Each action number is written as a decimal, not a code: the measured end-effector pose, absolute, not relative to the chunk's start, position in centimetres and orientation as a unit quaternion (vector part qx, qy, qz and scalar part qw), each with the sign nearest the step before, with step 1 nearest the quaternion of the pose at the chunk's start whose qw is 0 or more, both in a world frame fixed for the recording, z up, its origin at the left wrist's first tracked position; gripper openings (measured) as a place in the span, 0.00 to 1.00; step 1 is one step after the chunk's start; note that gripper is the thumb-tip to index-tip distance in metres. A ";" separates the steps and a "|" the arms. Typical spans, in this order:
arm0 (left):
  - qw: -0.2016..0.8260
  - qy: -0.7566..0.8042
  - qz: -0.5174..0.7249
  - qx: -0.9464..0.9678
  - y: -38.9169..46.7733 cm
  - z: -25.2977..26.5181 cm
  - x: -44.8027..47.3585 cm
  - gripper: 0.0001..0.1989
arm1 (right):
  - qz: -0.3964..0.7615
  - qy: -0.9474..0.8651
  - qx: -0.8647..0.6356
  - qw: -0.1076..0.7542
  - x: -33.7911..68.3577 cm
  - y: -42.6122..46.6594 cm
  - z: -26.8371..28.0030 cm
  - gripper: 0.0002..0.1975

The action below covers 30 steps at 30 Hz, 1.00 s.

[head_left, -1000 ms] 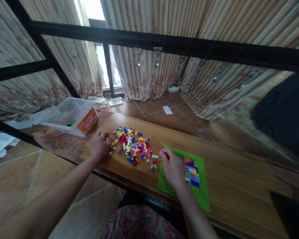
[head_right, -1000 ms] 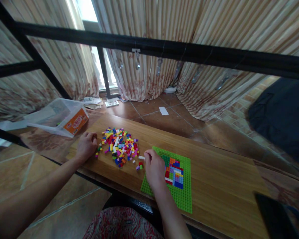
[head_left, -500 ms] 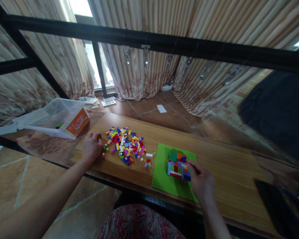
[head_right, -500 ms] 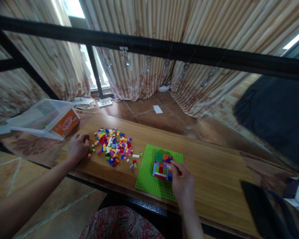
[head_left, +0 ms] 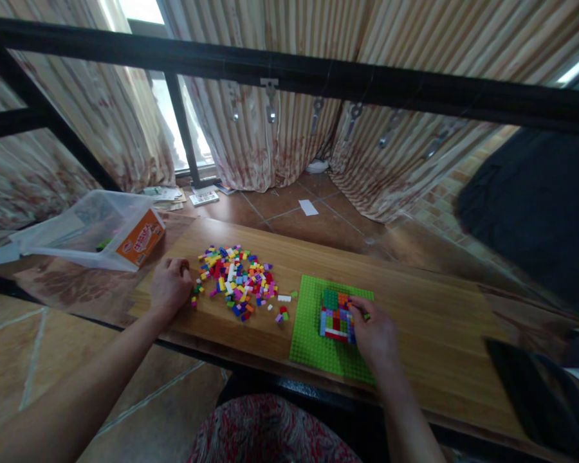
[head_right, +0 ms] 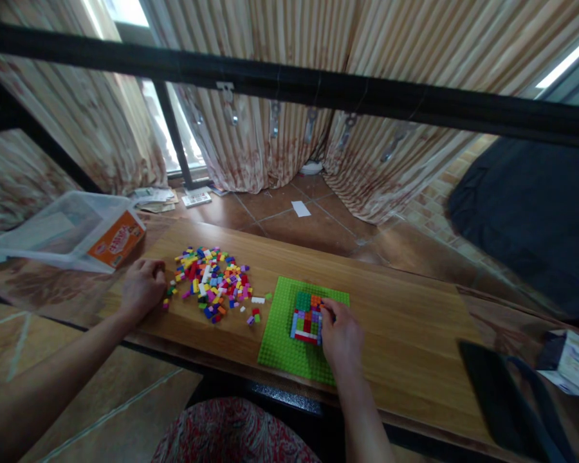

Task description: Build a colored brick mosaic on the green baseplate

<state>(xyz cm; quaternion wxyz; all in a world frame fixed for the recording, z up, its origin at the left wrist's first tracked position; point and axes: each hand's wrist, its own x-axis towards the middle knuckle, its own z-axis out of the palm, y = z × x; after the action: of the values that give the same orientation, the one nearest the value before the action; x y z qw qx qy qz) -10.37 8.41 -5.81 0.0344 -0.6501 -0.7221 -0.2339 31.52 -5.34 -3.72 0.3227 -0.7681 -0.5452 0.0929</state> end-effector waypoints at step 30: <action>0.025 -0.727 -0.243 -0.641 8.3 -5.8 -10.2 0.12 | 0.120 -0.471 -0.781 0.392 31.4 -3.8 -4.2 0.21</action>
<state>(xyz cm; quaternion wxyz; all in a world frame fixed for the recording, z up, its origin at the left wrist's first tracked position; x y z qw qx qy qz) -10.18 8.34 -5.83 0.0251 -0.6413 -0.7275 -0.2427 31.38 -3.84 -4.25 0.3917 -0.7812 -0.4710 0.1202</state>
